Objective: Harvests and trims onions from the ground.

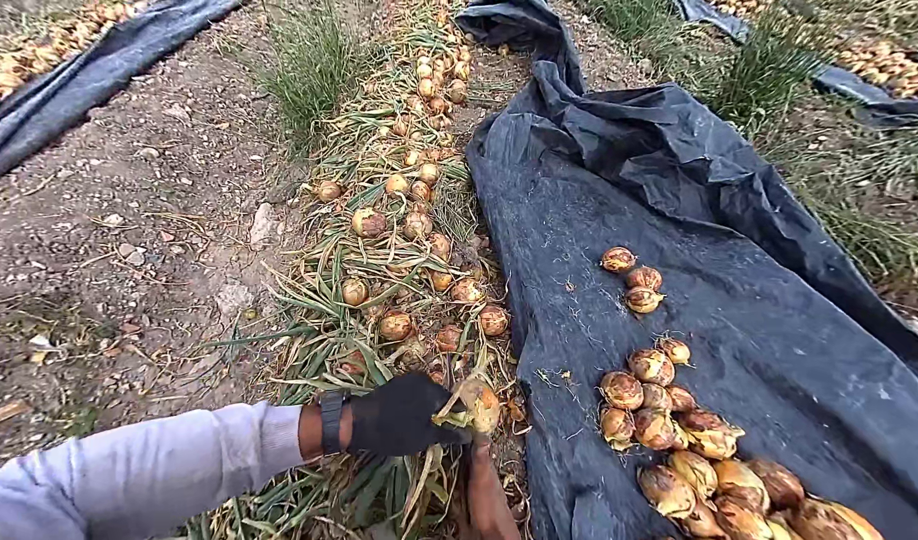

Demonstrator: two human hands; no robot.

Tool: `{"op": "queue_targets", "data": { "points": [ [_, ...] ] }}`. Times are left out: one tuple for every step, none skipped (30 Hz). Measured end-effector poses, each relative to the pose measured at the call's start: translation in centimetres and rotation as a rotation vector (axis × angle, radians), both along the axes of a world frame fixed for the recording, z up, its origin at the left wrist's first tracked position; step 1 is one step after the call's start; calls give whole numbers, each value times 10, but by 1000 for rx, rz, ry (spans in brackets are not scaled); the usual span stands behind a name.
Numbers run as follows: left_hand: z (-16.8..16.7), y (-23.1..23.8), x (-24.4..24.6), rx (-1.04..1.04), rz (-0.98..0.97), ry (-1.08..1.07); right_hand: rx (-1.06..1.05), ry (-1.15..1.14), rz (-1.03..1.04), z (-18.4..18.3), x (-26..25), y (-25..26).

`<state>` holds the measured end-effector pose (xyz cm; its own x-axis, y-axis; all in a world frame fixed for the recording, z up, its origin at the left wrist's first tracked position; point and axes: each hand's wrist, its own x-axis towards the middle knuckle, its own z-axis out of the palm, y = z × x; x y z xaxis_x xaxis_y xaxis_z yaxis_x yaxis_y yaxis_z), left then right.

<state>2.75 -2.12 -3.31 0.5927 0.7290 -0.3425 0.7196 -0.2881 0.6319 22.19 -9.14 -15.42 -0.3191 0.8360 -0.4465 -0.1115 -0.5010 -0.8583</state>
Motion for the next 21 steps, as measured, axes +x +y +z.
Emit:
{"op": "queue_targets", "data": {
  "points": [
    [2,0,-3,73,2,-83,-26,71,-10,-1,0,-3],
    [2,1,-5,200,-41,-153,-22,113,-9,1,0,-3],
    [1,1,-4,312,-94,-182,-9,142,-31,3,1,-2],
    [0,-1,-2,386,-142,-162,4,158,-69,6,2,-2],
    [1,-4,-1,400,-179,-86,15,132,-151,13,-3,-1],
    [4,-9,2,351,-216,21,28,75,-201,23,-7,-2],
    [6,-12,5,280,-251,118,39,34,-243,31,-11,-2],
    [7,-14,7,217,-284,205,62,32,-318,34,-19,-2],
    [10,-15,7,161,-301,281,105,74,-368,31,-27,-3],
    [12,-13,5,156,-297,322,154,85,-382,28,-32,-4],
    [15,-9,3,171,-256,330,200,58,-378,25,-32,-5],
    [18,-3,-1,207,-172,324,244,32,-372,23,-27,-8],
    [19,5,-11,264,-42,324,286,32,-378,23,-22,-9],
    [21,15,-27,299,101,349,308,38,-395,26,-14,-10],
    [24,23,-48,326,228,377,318,38,-442,28,-4,-9],
    [30,26,-71,327,315,388,310,29,-513,29,9,-5],
    [36,21,-92,311,360,371,291,23,-590,30,26,1],
    [43,7,-107,245,382,362,282,15,-666,30,44,8],
    [47,-13,-118,138,377,406,276,11,-733,30,60,14],
    [49,-35,-124,-21,345,511,268,26,-799,29,72,21],
    [48,-57,-125,-204,279,638,249,52,-847,28,78,26]
  ]
}}
